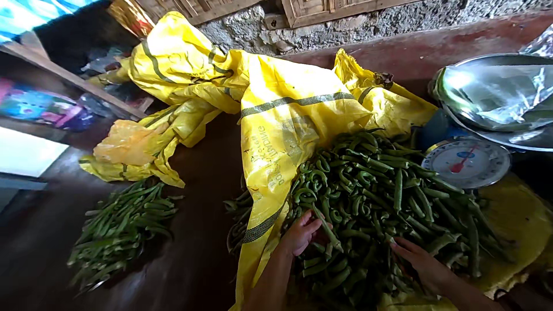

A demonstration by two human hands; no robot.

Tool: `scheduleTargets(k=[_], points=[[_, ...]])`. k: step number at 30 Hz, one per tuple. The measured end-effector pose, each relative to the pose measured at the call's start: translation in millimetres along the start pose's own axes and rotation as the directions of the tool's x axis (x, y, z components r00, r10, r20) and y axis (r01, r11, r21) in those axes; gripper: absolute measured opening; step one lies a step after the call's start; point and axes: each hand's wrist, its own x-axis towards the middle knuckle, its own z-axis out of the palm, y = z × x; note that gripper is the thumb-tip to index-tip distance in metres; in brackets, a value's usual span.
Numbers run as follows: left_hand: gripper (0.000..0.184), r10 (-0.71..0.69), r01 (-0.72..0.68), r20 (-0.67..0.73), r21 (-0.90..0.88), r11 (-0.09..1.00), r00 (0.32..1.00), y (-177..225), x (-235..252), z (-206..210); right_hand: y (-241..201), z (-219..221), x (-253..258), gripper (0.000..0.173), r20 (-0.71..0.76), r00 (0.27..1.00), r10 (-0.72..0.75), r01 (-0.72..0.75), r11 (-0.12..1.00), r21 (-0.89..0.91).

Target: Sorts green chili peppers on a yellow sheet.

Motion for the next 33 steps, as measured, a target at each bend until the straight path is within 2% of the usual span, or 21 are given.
scheduleTargets(k=[2,3,4,5,6,7,8,9,11,14,16,19,21,24,26,27,28,29,31,32,33], points=[[0.032,-0.005,0.003,0.017,0.102,0.995,1.0,2,-1,-3,-1,1,-1,0.028,-0.015,1.0,0.016,-0.015,1.0,0.017],[0.032,-0.04,0.033,0.02,0.256,0.966,0.999,6,-3,-5,-1,2,0,0.027,-0.02,1.0,0.024,-0.023,1.0,0.016],[0.032,-0.105,0.079,0.024,0.489,0.869,0.994,13,-7,-7,0,2,0,0.028,-0.019,0.999,0.029,-0.029,1.0,0.007],[0.035,-0.215,0.14,0.01,0.731,0.668,0.976,22,-10,-9,2,1,1,0.029,-0.017,0.999,0.03,-0.031,0.999,-0.008],[0.039,-0.328,0.189,-0.051,0.894,0.406,0.943,30,-11,-9,3,0,2,0.03,-0.016,0.999,0.032,-0.032,0.999,-0.02],[0.042,-0.387,0.248,-0.164,0.952,0.18,0.907,34,-11,-9,3,-1,2,0.031,-0.016,0.999,0.034,-0.034,0.999,-0.027],[0.045,-0.379,0.323,-0.286,0.946,0.037,0.88,37,-10,-7,3,-2,1,0.031,-0.022,0.999,0.033,-0.033,0.999,-0.028],[0.045,-0.311,0.391,-0.372,0.921,-0.003,0.875,38,-7,-5,3,-2,0,0.031,-0.031,0.999,0.029,-0.029,0.999,-0.023],[0.04,-0.107,0.436,-0.429,0.899,0.044,0.897,37,7,-2,4,-2,-2,0.032,-0.046,0.999,0.024,-0.024,1.0,-0.013],[0.04,0.11,0.297,-0.3,0.954,0.045,0.948,15,42,-4,5,-1,-5,0.031,-0.06,0.998,0.016,-0.017,1.0,-0.013],[0.043,0.136,0.206,-0.207,0.978,0.019,0.969,-2,64,-9,6,2,-8,0.028,-0.066,0.998,0.011,-0.013,1.0,-0.021],[0.049,0.121,0.232,-0.232,0.973,0.016,0.965,-13,81,-4,7,1,-19,0.029,-0.072,0.997,0.01,-0.014,0.999,-0.051],[0.05,0.058,0.273,-0.271,0.962,-0.021,0.961,-15,75,1,8,0,-30,0.028,-0.092,0.996,-0.011,0.004,0.997,-0.074],[0.048,-0.216,0.345,-0.348,0.937,-0.05,0.912,-8,45,24,6,-6,-51,0.032,-0.146,0.989,-0.029,0.006,0.988,-0.153],[0.054,-0.433,0.36,-0.349,0.931,-0.06,0.831,32,18,51,8,-14,-65,0.034,-0.202,0.979,-0.036,-0.002,0.983,-0.185],[0.053,-0.481,0.344,-0.322,0.938,-0.045,0.815,51,8,56,10,-19,-72,0.032,-0.229,0.973,-0.036,-0.008,0.982,-0.189],[0.049,-0.443,0.328,-0.3,0.944,-0.013,0.845,60,4,52,12,-23,-79,0.031,-0.245,0.969,-0.037,-0.011,0.982,-0.19],[0.046,-0.342,0.337,-0.306,0.941,0.035,0.889,62,5,43,13,-26,-87,0.032,-0.251,0.966,-0.055,0.006,0.982,-0.189],[0.046,-0.133,0.415,-0.402,0.905,0.094,0.906,76,16,35,1,-18,-104,0.035,-0.157,0.969,-0.193,0.155,0.961,-0.227],[0.045,-0.057,0.444,-0.44,0.886,0.131,0.896,84,23,35,-36,6,-118,0.034,-0.064,0.969,-0.239,0.214,0.94,-0.265],[0.044,0.005,0.446,-0.454,0.877,0.182,0.891,84,33,32,-104,54,-136,0.029,-0.056,0.985,-0.164,0.135,0.929,-0.345]])
